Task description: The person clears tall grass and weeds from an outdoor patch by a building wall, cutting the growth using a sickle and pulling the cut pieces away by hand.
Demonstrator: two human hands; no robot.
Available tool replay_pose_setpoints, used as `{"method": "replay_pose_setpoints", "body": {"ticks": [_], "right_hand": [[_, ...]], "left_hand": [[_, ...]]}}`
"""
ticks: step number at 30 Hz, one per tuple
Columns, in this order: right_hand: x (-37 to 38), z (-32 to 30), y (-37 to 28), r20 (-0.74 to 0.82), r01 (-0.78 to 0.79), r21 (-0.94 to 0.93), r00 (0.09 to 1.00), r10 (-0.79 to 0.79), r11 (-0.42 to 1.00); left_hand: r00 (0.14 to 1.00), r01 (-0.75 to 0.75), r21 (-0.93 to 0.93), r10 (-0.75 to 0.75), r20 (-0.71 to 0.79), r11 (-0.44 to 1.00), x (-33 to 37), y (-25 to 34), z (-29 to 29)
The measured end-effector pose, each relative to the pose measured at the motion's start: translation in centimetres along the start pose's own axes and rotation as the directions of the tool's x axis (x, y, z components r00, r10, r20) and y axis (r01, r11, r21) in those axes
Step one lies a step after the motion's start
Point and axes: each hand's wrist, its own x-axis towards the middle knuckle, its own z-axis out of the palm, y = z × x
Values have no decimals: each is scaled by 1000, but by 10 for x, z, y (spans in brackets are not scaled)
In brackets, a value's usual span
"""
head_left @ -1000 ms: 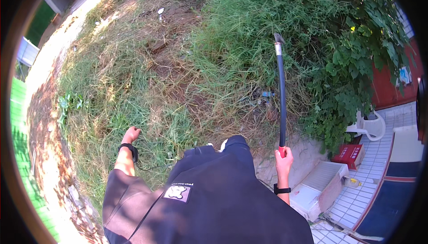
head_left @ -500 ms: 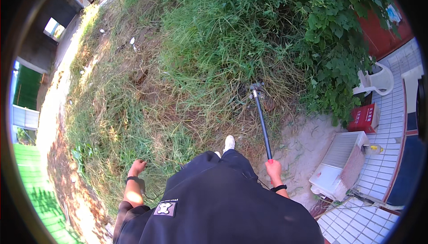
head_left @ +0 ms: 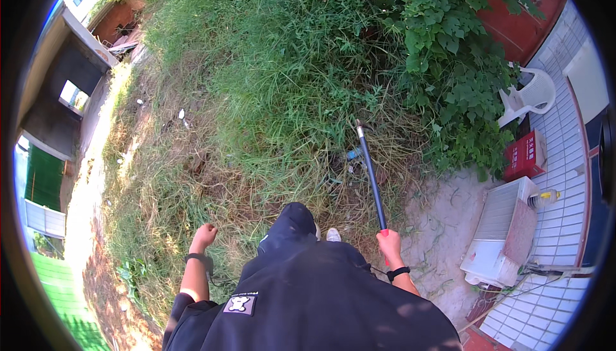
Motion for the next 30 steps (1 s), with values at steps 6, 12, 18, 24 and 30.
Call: {"method": "replay_pose_setpoints", "body": {"ticks": [6,12,18,24,30], "right_hand": [[-16,-2,-2,-10,-151,-4,988,151,989],[-51,7,23,-152,-225,3,963,223,974],[-85,-1,-12,-142,-415,98,894,425,905],[-96,-24,-99,-188,-560,21,812,553,828],[-71,-19,-192,-91,-577,137,802,590,805]], "left_hand": [[977,-115,99,131,-171,988,63,153,-65],[796,-565,219,595,-107,795,162,332,-69],[664,-703,125,709,-236,700,295,449,-56],[621,-586,19,463,-633,810,453,497,-62],[933,-351,-218,322,-159,911,527,473,-59]]}}
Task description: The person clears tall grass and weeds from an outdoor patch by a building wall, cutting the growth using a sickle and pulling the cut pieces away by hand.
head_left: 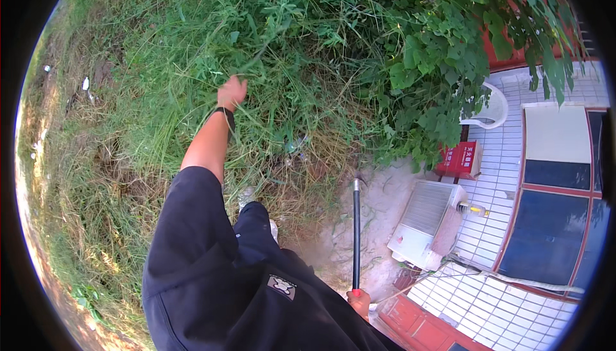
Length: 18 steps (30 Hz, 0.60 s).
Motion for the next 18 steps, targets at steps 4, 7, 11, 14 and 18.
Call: {"method": "replay_pose_setpoints", "body": {"ticks": [4,7,11,14,18], "right_hand": [[19,-6,-17,-77,-106,-167,993,94,980],[38,16,-53,35,29,-111,999,-25,993],[57,31,-112,108,232,-87,969,-222,969],[60,34,-169,143,366,-135,927,-348,921],[82,39,-237,264,631,-166,769,-582,758]], "left_hand": [[991,-111,-158,97,-93,981,-58,40,15],[983,-121,-209,88,-160,970,-63,-14,-6],[970,-173,-141,144,-195,975,-97,-55,-23],[979,-98,-106,77,-190,989,-121,-66,-46],[985,1,-59,-11,-169,998,-132,-89,-97]]}}
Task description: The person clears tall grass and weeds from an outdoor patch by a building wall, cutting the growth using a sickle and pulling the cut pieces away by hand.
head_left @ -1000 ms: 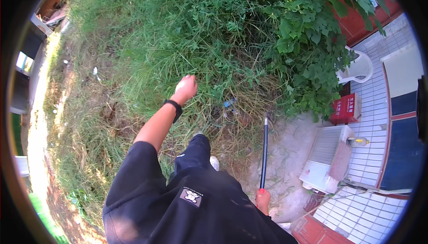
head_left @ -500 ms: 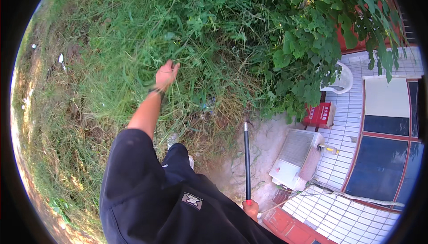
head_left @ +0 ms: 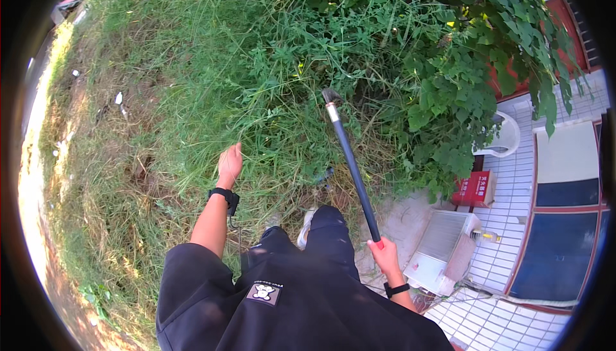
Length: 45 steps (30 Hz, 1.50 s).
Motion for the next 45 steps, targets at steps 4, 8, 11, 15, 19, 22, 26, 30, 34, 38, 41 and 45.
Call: {"method": "replay_pose_setpoints", "body": {"ticks": [4,8,11,15,19,22,26,30,34,38,41,45], "right_hand": [[52,-4,-32,70,16,21,997,-17,1000],[87,-8,-35,136,98,-102,987,-83,990],[101,-25,-45,170,164,-169,976,-135,972],[129,-44,-40,212,165,-274,971,-108,947],[125,-53,-34,206,184,-296,970,-125,937],[115,-55,-22,172,195,-317,974,-146,928],[90,-50,-2,153,143,-336,984,-95,931],[51,-32,23,48,22,-365,999,-5,931],[6,4,49,-11,-106,-267,994,107,958],[-37,26,65,-91,-198,-173,979,184,965],[-68,43,67,-93,-96,-147,992,83,984],[-109,56,69,-107,-155,-167,985,138,974]], "left_hand": [[995,65,9,-65,80,998,-25,27,-25],[989,-22,-45,15,-149,999,-54,34,-34],[996,12,-54,-16,-92,998,-59,50,-89],[983,71,214,-31,-182,974,-73,-18,-154],[979,110,379,-33,-202,919,-67,-43,-172],[990,109,289,-76,-123,951,-56,-19,-129],[997,-21,183,33,-63,983,-44,26,-89],[997,-68,154,73,-32,986,-35,19,-89],[989,-98,110,110,-103,989,-33,-18,-94],[997,-43,41,46,-69,998,-37,-5,-99],[990,-104,48,108,-90,993,-42,-25,-91],[974,-194,80,202,-106,978,-84,-32,-74]]}}
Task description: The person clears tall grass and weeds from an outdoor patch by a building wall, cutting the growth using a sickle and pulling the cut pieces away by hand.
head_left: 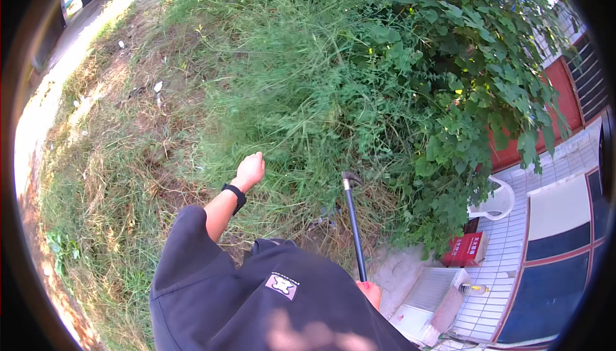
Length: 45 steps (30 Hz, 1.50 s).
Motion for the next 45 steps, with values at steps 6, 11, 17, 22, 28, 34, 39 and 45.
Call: {"method": "replay_pose_setpoints", "body": {"ticks": [6,11,17,22,28,34,39,45], "right_hand": [[-60,48,44,25,20,54,999,-21,998],[-112,109,92,100,94,33,990,-97,995],[-210,150,94,176,42,-18,984,-39,999],[-232,186,47,270,99,-93,960,-70,991],[-207,226,-65,320,333,-147,907,-274,931],[-184,304,-247,297,419,113,851,-433,901],[-192,385,-413,350,262,417,837,-420,870],[-191,430,-538,309,393,130,856,-414,910]], "left_hand": [[974,-224,-22,224,-29,974,-114,6,-13],[959,-222,248,166,228,943,-233,-62,-34],[981,106,166,-130,143,980,-339,-153,-107],[971,192,174,-212,108,966,-396,-232,-142],[900,420,96,-428,88,903,-408,-304,-167],[846,533,52,-531,-50,845,-441,-484,-200],[779,627,74,-622,-81,775,-436,-605,-276],[819,559,-67,-563,-111,826,-370,-680,-354]]}}
